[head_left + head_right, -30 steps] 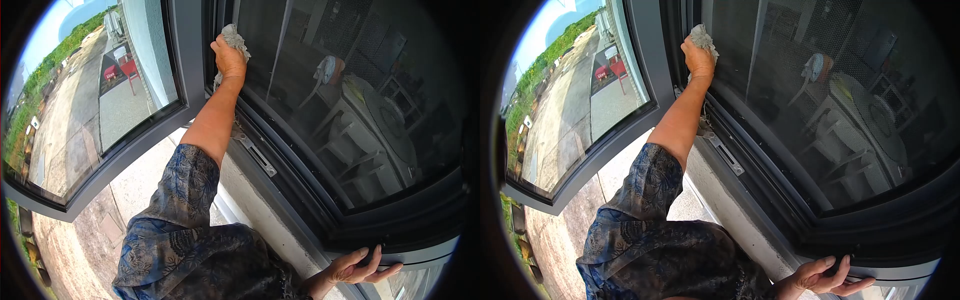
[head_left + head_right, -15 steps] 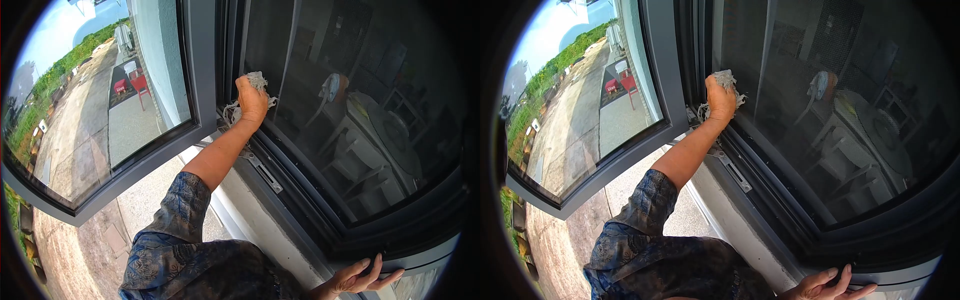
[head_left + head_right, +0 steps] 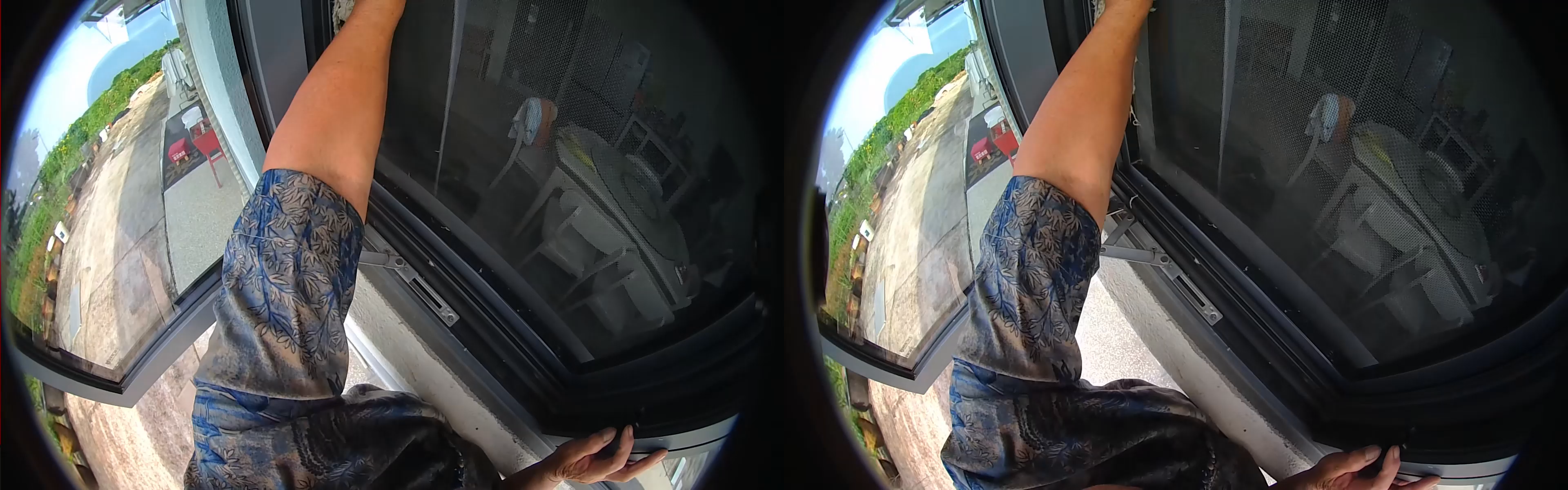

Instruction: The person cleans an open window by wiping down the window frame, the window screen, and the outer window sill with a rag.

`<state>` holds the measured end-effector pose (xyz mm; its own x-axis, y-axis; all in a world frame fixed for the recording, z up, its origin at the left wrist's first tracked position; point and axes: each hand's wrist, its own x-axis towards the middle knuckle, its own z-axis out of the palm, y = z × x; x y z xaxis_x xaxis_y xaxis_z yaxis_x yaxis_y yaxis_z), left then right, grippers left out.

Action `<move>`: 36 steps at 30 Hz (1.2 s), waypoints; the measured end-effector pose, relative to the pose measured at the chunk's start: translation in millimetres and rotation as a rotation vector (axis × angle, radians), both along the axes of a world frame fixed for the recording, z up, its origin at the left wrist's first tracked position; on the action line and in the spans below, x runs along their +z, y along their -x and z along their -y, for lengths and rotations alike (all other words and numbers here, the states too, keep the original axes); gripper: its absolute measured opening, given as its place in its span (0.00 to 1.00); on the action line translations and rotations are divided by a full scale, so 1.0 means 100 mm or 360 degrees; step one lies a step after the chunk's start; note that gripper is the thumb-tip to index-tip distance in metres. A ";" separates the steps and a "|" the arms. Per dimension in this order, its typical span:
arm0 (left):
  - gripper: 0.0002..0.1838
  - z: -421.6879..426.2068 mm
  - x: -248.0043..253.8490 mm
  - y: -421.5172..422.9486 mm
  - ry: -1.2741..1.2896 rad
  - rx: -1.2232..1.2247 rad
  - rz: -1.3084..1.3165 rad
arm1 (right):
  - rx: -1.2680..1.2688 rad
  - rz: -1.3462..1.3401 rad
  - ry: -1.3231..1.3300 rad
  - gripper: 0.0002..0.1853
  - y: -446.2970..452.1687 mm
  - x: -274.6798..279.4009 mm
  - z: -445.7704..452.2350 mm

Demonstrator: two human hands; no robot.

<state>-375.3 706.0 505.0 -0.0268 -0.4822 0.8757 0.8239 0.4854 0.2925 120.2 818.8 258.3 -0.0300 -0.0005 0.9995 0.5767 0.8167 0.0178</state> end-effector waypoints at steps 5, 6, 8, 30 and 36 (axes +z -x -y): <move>0.15 0.06 -0.54 0.11 0.0117 -0.0190 0.0120 | -0.0048 0.0067 0.0042 0.14 -0.10 -0.07 -0.03; 0.15 0.08 -0.70 0.11 0.0132 -0.0088 0.0232 | -0.0114 0.0078 0.0004 0.13 -0.10 -0.07 -0.05; 0.17 0.11 -0.99 0.01 0.0157 0.0114 0.0452 | -0.0174 0.0086 -0.0028 0.13 -0.11 -0.08 -0.06; 0.19 -0.12 -0.84 -0.76 0.0176 -0.0412 0.0704 | -0.0045 0.0019 0.0051 0.10 -0.14 -0.12 -0.05; 0.14 -0.41 0.15 -0.78 0.0038 -0.0353 0.0048 | -0.0169 0.0029 0.0006 0.10 -0.08 -0.10 -0.04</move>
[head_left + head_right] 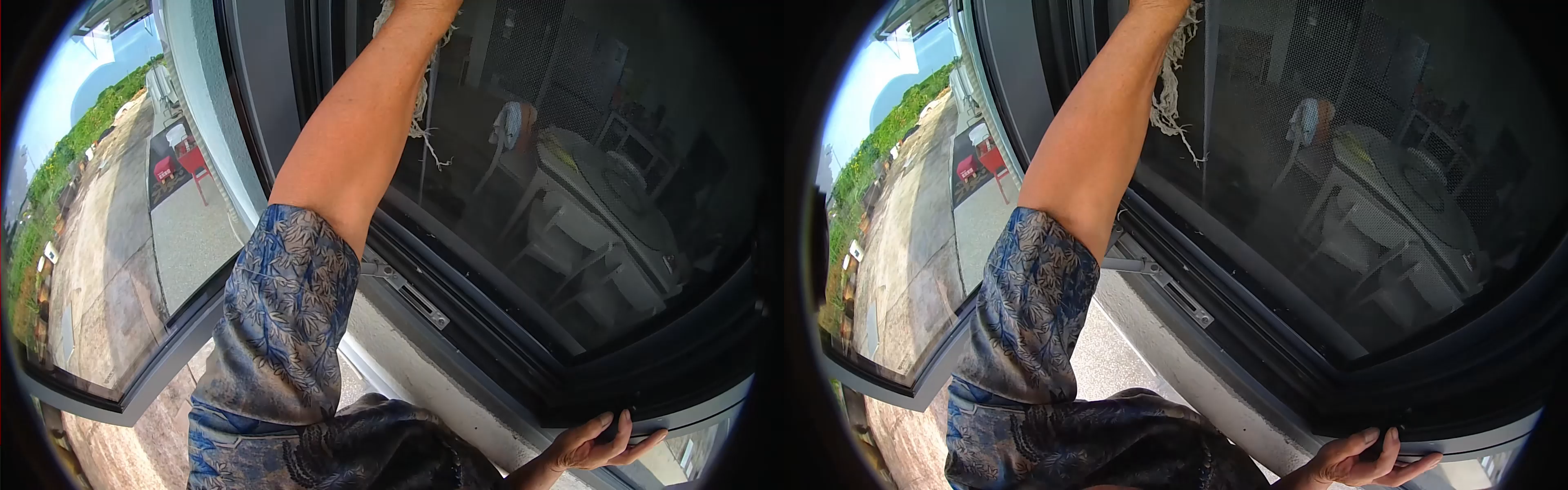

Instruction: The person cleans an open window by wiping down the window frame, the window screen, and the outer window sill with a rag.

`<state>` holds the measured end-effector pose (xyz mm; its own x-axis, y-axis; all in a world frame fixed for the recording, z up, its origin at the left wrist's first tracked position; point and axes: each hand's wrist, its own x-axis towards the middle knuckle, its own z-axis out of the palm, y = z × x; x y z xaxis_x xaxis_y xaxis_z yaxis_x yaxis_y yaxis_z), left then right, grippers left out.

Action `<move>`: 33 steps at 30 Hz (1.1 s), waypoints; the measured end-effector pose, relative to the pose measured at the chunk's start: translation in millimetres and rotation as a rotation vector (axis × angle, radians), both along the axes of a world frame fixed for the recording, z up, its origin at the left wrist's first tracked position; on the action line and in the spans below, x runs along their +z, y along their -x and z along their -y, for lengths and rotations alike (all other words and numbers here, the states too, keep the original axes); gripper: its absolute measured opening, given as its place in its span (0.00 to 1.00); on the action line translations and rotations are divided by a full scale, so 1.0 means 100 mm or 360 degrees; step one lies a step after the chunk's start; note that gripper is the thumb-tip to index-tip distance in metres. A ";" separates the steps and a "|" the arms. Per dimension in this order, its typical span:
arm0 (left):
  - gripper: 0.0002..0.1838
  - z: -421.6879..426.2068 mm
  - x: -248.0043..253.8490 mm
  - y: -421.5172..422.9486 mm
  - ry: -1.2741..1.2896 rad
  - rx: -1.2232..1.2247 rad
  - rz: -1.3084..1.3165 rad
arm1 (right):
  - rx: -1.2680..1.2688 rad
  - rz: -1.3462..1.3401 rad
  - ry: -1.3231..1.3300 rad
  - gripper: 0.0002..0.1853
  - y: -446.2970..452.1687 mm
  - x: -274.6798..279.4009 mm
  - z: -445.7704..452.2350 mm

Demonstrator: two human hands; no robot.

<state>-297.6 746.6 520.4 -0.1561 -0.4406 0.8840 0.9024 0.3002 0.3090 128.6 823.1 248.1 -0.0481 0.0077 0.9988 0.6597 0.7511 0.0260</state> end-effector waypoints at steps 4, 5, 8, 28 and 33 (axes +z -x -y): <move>0.15 0.03 -0.43 0.03 0.0156 0.0114 -0.0311 | -0.0048 0.0007 -0.0014 0.11 0.03 -0.01 0.00; 0.15 0.04 -0.61 0.03 0.0165 0.0112 -0.0294 | -0.0037 -0.0009 -0.0006 0.11 0.02 -0.01 0.00; 0.18 0.13 -1.22 -0.08 0.0465 0.0095 0.0030 | -0.0011 0.0030 0.0017 0.11 -0.05 -0.04 -0.04; 0.23 0.06 -1.78 -0.23 0.0468 0.0006 -0.0068 | 0.0050 -0.0040 0.0114 0.11 -0.06 -0.06 0.02; 0.14 0.02 -0.73 0.00 0.0354 0.0091 0.0076 | 0.0024 0.0002 0.0146 0.11 -0.08 -0.10 -0.03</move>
<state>-297.6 744.2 447.3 -0.1805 -0.2448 0.9526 0.8679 0.4159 0.2714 136.2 826.5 237.9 -0.0500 0.0985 0.9939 0.6481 0.7604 -0.0427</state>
